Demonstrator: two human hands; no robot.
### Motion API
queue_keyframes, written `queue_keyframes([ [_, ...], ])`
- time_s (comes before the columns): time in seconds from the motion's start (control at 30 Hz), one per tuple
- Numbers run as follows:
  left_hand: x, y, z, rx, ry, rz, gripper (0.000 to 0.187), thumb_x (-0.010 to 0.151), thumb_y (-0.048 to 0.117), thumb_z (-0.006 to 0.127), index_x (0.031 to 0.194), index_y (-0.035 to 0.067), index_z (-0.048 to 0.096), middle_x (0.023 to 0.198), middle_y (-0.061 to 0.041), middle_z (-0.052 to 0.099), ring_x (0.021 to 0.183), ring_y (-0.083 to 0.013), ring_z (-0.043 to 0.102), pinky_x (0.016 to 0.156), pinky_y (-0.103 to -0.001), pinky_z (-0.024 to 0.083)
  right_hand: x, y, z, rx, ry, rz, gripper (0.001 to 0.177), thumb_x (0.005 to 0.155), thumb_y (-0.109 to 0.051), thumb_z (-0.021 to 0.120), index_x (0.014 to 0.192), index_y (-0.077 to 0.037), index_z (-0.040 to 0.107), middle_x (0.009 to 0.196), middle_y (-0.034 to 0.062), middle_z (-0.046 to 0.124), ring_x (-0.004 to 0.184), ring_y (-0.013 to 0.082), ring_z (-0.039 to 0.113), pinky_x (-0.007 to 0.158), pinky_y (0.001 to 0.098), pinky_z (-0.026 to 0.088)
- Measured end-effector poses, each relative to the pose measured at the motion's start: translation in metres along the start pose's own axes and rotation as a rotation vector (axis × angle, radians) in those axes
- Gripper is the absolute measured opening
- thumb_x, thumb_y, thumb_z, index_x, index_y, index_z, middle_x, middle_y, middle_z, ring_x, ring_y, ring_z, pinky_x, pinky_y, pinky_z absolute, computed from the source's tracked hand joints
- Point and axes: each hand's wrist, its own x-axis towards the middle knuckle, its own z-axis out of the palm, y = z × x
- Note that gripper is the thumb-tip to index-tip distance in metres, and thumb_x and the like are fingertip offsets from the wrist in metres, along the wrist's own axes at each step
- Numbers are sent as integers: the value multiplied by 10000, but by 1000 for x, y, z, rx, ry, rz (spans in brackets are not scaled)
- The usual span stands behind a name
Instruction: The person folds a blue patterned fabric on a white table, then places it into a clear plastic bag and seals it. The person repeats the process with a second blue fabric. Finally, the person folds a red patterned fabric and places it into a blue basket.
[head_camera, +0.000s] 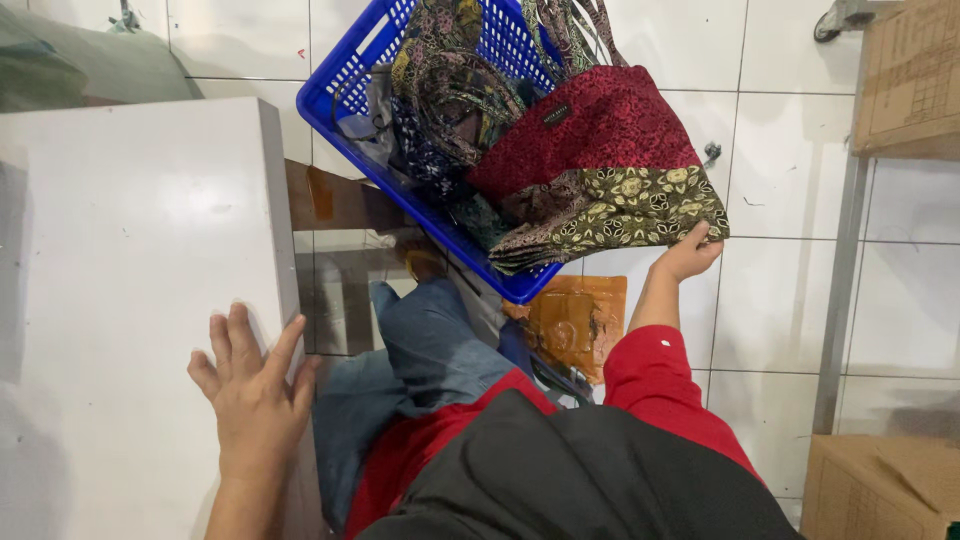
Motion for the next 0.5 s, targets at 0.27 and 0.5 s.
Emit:
queue_keyframes([
  [0.27, 2, -2, 4, -20, 57, 28, 509, 896, 345, 721, 1394, 265, 650, 1652, -261, 362, 1537, -474, 322, 1164, -717, 216, 11, -54, -18, -492, -231, -101, 205, 975, -151, 729, 1025, -2, 597, 958, 96, 695, 868, 237, 675, 814, 387, 544],
  [0.5, -1, -6, 9, -26, 59, 23, 490, 912, 354, 699, 1394, 277, 647, 1664, -252, 351, 1556, -465, 302, 1179, -717, 201, 4, -129, -9, -955, -367, -828, 304, 916, -243, 813, 745, -80, 622, 872, 137, 637, 887, 345, 594, 832, 517, 410],
])
